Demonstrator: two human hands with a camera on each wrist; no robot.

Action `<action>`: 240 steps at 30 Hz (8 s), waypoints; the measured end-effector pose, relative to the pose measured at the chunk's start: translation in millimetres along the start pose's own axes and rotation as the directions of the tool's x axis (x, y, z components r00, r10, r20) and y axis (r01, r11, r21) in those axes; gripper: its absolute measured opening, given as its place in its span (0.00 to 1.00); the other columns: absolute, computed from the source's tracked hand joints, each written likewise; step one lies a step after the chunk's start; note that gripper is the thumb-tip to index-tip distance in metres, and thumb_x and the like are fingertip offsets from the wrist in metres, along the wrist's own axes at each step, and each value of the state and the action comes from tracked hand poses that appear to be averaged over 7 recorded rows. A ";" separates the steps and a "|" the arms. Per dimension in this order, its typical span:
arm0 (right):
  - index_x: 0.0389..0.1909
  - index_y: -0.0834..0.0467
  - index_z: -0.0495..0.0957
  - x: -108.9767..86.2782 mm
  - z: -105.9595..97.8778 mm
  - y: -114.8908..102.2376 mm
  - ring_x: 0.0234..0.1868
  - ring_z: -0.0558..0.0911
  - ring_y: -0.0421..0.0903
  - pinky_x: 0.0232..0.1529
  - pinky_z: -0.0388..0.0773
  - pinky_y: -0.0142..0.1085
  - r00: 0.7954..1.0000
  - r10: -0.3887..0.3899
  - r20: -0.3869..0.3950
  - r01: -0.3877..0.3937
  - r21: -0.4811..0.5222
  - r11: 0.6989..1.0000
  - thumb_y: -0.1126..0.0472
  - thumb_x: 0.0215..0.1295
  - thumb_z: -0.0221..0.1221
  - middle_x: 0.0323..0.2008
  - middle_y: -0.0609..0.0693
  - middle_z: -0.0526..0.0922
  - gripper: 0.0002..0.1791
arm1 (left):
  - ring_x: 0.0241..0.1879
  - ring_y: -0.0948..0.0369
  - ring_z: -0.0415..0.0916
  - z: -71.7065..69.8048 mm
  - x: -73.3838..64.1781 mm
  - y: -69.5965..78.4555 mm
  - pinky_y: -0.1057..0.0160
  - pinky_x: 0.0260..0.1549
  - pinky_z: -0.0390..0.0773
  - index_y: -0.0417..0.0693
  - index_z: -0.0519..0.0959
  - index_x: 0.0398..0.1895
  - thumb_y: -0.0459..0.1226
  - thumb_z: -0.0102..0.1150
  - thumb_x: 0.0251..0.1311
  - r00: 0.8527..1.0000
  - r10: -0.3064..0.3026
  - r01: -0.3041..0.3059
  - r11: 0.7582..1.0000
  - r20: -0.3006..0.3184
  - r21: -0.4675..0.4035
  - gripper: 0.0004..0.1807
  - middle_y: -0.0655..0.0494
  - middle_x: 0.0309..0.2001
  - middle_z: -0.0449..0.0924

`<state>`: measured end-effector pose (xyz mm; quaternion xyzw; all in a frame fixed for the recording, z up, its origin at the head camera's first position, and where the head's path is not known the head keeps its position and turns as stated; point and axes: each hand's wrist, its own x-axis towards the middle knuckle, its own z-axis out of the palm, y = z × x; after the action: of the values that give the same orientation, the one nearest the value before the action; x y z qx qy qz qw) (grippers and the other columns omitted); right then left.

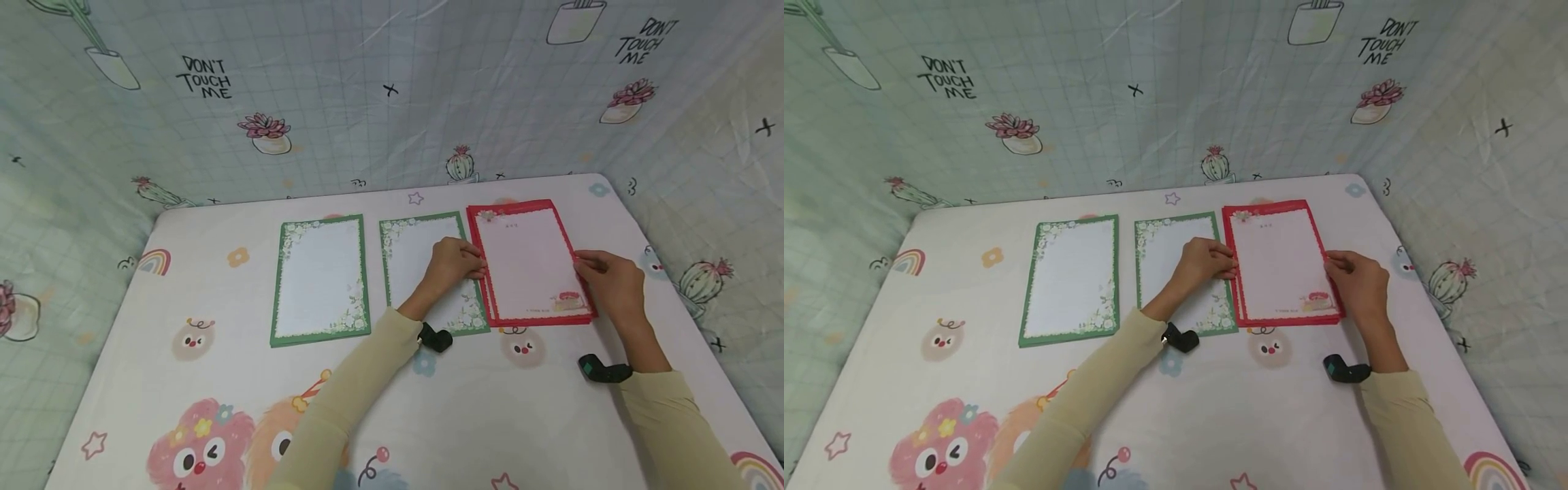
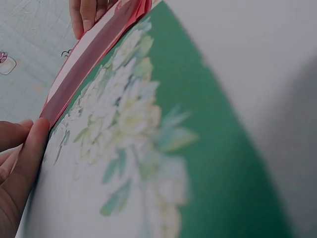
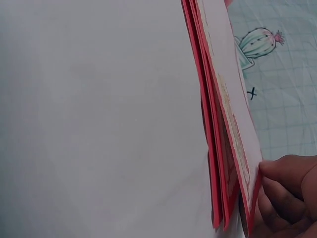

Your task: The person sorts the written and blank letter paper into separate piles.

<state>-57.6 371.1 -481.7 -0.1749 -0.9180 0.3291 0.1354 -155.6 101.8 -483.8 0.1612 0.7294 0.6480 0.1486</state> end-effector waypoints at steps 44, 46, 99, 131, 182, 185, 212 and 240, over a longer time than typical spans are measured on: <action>0.61 0.67 0.78 -2.0 0.3 -2.8 0.50 0.84 0.65 0.34 0.72 0.14 0.999 -0.020 0.045 0.020 0.001 1.000 0.57 0.75 0.58 0.52 0.69 0.83 0.22 | 0.22 0.66 0.82 7.6 4.1 8.7 0.75 0.27 0.81 0.31 0.83 0.42 0.28 0.67 0.64 0.997 0.071 -0.054 0.931 -0.034 0.361 0.07 0.50 0.28 0.86; 0.62 0.67 0.78 -1.8 0.3 -2.8 0.50 0.83 0.65 0.34 0.73 0.15 0.999 -0.018 0.048 0.018 -0.001 1.000 0.57 0.75 0.58 0.52 0.69 0.83 0.22 | 0.22 0.66 0.82 7.6 4.8 9.3 0.76 0.28 0.81 0.32 0.83 0.43 0.29 0.67 0.64 0.997 0.071 -0.056 0.924 -0.027 0.378 0.08 0.49 0.28 0.86; 0.60 0.61 0.81 -36.9 33.3 -81.1 0.49 0.85 0.62 0.47 0.85 0.56 0.945 -0.245 0.216 0.232 0.084 0.969 0.61 0.68 0.64 0.53 0.63 0.85 0.21 | 0.58 0.50 0.80 -136.7 -85.7 7.0 0.52 0.53 0.83 0.41 0.79 0.61 0.36 0.56 0.74 0.992 0.056 0.003 0.892 -0.117 0.453 0.17 0.46 0.59 0.81; 0.64 0.63 0.77 -35.8 69.4 -102.9 0.47 0.81 0.57 0.53 0.83 0.55 0.922 -0.202 0.331 0.185 0.082 0.979 0.58 0.71 0.61 0.49 0.61 0.85 0.23 | 0.60 0.49 0.78 -132.4 -93.7 -6.2 0.50 0.55 0.81 0.38 0.68 0.71 0.36 0.51 0.74 0.991 0.002 0.054 0.911 -0.136 0.410 0.25 0.45 0.62 0.79; 0.57 0.61 0.80 -47.6 81.3 -113.2 0.47 0.88 0.51 0.45 0.82 0.25 0.959 -0.250 0.137 0.203 0.287 0.936 0.57 0.70 0.65 0.46 0.56 0.89 0.19 | 0.36 0.60 0.84 -127.4 -89.3 -2.5 0.68 0.33 0.85 0.37 0.81 0.60 0.31 0.64 0.67 0.956 0.011 0.050 0.978 -0.292 0.202 0.18 0.42 0.46 0.87; 0.56 0.62 0.81 -47.9 82.0 -113.7 0.48 0.88 0.51 0.40 0.75 0.17 0.965 -0.237 0.110 0.197 0.288 0.937 0.57 0.70 0.65 0.46 0.56 0.89 0.18 | 0.31 0.64 0.82 -128.8 -89.0 -0.7 0.67 0.33 0.85 0.37 0.81 0.61 0.31 0.64 0.67 0.956 0.009 0.044 0.984 -0.293 0.173 0.19 0.41 0.45 0.87; 0.58 0.60 0.78 -51.4 87.2 -115.5 0.42 0.89 0.48 0.40 0.80 0.20 0.968 -0.243 0.063 0.197 0.415 0.888 0.55 0.73 0.63 0.44 0.55 0.89 0.18 | 0.35 0.63 0.86 -141.6 -87.8 -1.7 0.65 0.40 0.87 0.37 0.85 0.51 0.34 0.67 0.66 0.941 -0.003 0.021 0.999 -0.337 0.050 0.13 0.44 0.43 0.88; 0.58 0.59 0.81 -57.1 90.1 -120.2 0.40 0.89 0.46 0.41 0.82 0.23 0.965 -0.248 0.090 0.181 0.459 0.870 0.55 0.72 0.64 0.43 0.54 0.89 0.19 | 0.32 0.66 0.85 -154.8 -94.1 -2.3 0.68 0.35 0.87 0.34 0.83 0.52 0.33 0.67 0.66 0.950 -0.030 0.024 0.999 -0.311 -0.024 0.14 0.44 0.42 0.88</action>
<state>-66.8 210.7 -478.2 -0.0116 -0.8389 0.5257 0.1404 -136.5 -77.6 -467.4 0.0458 0.7395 0.6703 0.0421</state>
